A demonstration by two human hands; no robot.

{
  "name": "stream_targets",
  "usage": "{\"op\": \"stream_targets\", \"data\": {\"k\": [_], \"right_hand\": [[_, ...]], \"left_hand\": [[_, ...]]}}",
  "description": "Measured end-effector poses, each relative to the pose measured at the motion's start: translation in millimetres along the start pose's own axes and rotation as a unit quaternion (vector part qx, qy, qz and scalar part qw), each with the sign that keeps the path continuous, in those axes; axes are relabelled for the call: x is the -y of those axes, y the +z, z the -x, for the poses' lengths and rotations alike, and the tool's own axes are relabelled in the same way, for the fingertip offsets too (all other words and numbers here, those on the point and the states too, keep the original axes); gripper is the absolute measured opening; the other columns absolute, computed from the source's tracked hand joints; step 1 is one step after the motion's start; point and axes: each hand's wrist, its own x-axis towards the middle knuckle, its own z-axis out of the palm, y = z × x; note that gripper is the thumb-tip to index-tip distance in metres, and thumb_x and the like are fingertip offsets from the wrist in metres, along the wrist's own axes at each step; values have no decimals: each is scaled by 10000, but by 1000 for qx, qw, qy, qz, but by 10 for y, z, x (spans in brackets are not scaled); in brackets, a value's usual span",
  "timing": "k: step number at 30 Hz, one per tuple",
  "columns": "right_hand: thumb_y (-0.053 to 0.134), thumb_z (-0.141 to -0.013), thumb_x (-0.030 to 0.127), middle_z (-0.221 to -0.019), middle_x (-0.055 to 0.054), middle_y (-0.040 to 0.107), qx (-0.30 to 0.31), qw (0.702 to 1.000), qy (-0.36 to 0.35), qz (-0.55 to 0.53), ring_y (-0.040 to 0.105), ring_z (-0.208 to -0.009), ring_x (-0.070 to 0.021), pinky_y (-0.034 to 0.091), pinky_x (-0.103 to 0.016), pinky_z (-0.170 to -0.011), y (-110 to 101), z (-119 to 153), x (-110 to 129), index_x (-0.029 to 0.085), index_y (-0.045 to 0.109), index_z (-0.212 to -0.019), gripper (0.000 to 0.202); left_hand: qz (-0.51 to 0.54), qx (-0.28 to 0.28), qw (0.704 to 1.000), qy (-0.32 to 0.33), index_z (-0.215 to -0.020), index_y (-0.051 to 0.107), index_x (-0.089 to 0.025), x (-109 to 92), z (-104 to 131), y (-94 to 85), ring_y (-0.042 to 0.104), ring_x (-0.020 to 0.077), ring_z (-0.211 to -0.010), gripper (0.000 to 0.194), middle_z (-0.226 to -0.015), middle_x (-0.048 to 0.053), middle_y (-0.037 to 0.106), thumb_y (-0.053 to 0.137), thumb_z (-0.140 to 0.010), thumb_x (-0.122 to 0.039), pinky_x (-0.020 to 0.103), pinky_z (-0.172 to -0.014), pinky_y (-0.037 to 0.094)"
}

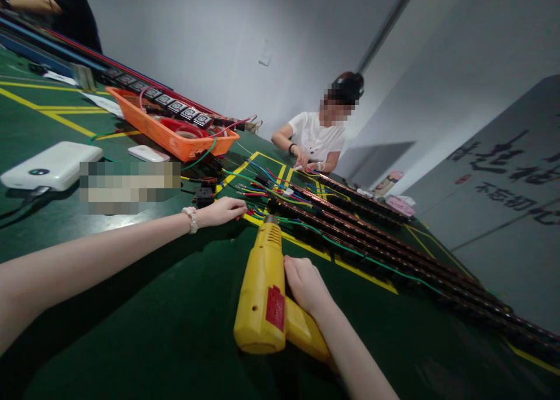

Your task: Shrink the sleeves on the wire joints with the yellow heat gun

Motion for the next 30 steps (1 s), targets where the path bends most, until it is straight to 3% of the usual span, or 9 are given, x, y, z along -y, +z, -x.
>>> {"op": "stream_targets", "data": {"k": [8, 14, 22, 30], "right_hand": [[230, -941, 391, -840, -92, 641, 43, 998, -34, 12, 527, -671, -140, 303, -233, -585, 88, -204, 232, 133, 633, -890, 482], [187, -947, 378, -707, -49, 614, 37, 998, -46, -13, 507, -594, -125, 277, -235, -543, 75, -141, 204, 157, 616, -760, 518], [216, -929, 323, -595, -28, 561, 9, 1000, -2, -19, 477, -527, -115, 246, -241, -508, -21, 8, 6, 170, 541, -628, 469], [197, -904, 420, -637, -47, 602, -7, 993, 105, -58, 538, -575, -163, 312, -259, -526, -139, 211, -388, 187, 551, -635, 502]], "left_hand": [[1, -9, 1000, -1, -687, 516, -151, 4, -12, 3, 461, 114, -619, 347, -656, -1, 533, 342, -847, -405, 221, -587, 339], [22, -3, 1000, -5, -709, 531, -151, -19, -5, -2, 477, 116, -634, 349, -680, 2, 551, 347, -849, -413, 224, -600, 349], [21, 0, 1000, -5, -674, 504, -158, -19, -6, -4, 497, 118, -633, 345, -646, -6, 545, 354, -848, -416, 226, -613, 356], [28, 4, 1000, -11, -676, 517, -156, -17, -2, -6, 497, 121, -637, 348, -653, 1, 552, 360, -835, -424, 229, -627, 368]]}}
